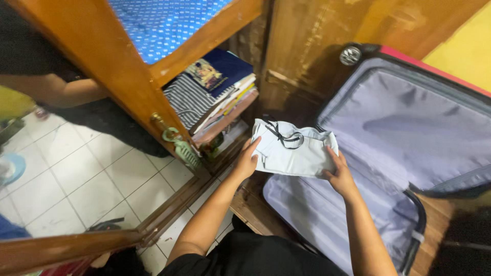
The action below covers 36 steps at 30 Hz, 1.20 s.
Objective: The person folds various clothing items and places them into an open suitcase. The person repeatedly takes clothes from a wooden wardrobe, folds them, and arranges them inside the suitcase.
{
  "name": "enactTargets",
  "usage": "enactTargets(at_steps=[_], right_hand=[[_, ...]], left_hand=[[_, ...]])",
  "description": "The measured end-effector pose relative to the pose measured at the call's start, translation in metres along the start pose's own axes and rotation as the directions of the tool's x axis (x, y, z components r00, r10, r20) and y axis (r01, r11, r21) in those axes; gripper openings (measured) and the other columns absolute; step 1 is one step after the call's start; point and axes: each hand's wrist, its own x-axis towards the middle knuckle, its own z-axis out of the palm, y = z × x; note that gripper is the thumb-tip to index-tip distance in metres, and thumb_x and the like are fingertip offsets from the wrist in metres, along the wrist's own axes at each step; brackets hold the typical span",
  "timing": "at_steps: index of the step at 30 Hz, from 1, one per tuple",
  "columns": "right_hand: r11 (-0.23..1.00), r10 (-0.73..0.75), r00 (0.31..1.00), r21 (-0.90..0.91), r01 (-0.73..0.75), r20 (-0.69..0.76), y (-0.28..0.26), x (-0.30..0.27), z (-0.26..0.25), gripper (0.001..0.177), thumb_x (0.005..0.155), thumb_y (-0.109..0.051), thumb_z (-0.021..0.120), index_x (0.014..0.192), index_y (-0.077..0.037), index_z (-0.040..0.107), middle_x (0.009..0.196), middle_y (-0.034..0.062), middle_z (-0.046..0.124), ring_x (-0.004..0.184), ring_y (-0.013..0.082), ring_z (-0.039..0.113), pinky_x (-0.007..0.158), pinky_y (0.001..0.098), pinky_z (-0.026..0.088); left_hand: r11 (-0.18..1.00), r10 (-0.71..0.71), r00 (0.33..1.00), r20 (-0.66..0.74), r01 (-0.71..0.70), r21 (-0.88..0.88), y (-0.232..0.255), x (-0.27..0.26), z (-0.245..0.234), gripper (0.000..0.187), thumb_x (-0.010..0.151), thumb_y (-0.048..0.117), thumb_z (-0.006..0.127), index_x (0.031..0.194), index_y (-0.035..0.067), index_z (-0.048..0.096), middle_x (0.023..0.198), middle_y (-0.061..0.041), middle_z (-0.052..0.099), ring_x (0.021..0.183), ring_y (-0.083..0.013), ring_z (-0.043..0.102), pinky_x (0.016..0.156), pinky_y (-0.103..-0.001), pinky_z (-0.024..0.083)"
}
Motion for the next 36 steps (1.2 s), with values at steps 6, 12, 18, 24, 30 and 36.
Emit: enactTargets(at_steps=[6,12,18,24,30,36], right_hand=[[0.991,-0.134,0.984,0.017,0.133,0.120,-0.018,0.078,0.033,0.093,0.071,0.012,0.072,0.154,-0.019,0.042,0.162,0.0158,0.032,0.148,0.0342,0.035,0.115,0.0395,0.039],[0.968,-0.251,0.944,0.070,0.242,0.214,-0.045,0.152,0.069,0.091,0.070,0.012,0.071,0.153,-0.016,0.044,0.161,0.0162,0.034,0.146,0.0331,0.039,0.113,0.0363,0.039],[0.934,-0.353,0.899,0.036,0.356,0.259,-0.081,0.228,0.094,0.091,0.069,0.014,0.067,0.153,-0.016,0.046,0.159,0.0176,0.038,0.145,0.0350,0.041,0.113,0.0360,0.039],[0.896,-0.420,0.861,-0.018,0.443,0.287,-0.121,0.310,0.128,0.090,0.070,0.012,0.066,0.154,-0.017,0.046,0.159,0.0186,0.039,0.146,0.0368,0.041,0.115,0.0371,0.038],[0.841,-0.518,0.803,0.005,0.541,0.294,-0.146,0.392,0.175,0.085,0.073,0.011,0.066,0.153,-0.014,0.048,0.159,0.0204,0.040,0.145,0.0382,0.041,0.114,0.0374,0.039],[0.863,-0.493,0.847,0.233,0.448,0.200,-0.091,0.479,0.245,0.072,0.080,0.008,0.068,0.148,-0.013,0.055,0.156,0.0142,0.043,0.119,0.0315,0.055,0.100,0.0322,0.048]], left_hand=[[0.996,-0.066,0.990,-0.126,0.072,0.046,-0.016,0.011,-0.048,0.075,0.085,-0.010,0.060,0.154,0.014,0.044,0.159,-0.026,0.038,0.147,-0.0426,0.038,0.116,-0.041,0.037],[0.983,-0.174,0.959,-0.222,0.182,0.013,-0.041,0.033,-0.083,0.076,0.085,-0.011,0.058,0.155,0.015,0.042,0.162,-0.024,0.030,0.149,-0.0422,0.033,0.114,-0.041,0.037],[0.983,-0.124,0.909,-0.398,0.167,0.075,-0.074,0.071,-0.108,0.081,0.079,-0.013,0.058,0.155,0.013,0.043,0.159,-0.023,0.036,0.147,-0.0403,0.037,0.117,-0.039,0.036],[0.991,-0.136,0.797,-0.588,0.118,-0.070,-0.085,0.119,-0.134,0.081,0.078,-0.016,0.053,0.154,0.009,0.044,0.156,-0.022,0.043,0.148,-0.0358,0.040,0.119,-0.037,0.034],[0.960,-0.235,0.626,-0.743,0.031,-0.278,-0.112,0.159,-0.160,0.076,0.079,-0.015,0.047,0.152,0.005,0.047,0.157,-0.020,0.047,0.147,-0.0327,0.044,0.116,-0.037,0.036],[0.923,-0.353,0.319,-0.879,0.275,-0.270,-0.217,0.172,-0.150,0.056,0.098,0.007,0.066,0.149,-0.001,0.047,0.158,-0.020,0.046,0.147,-0.0290,0.042,0.122,-0.035,0.031]])
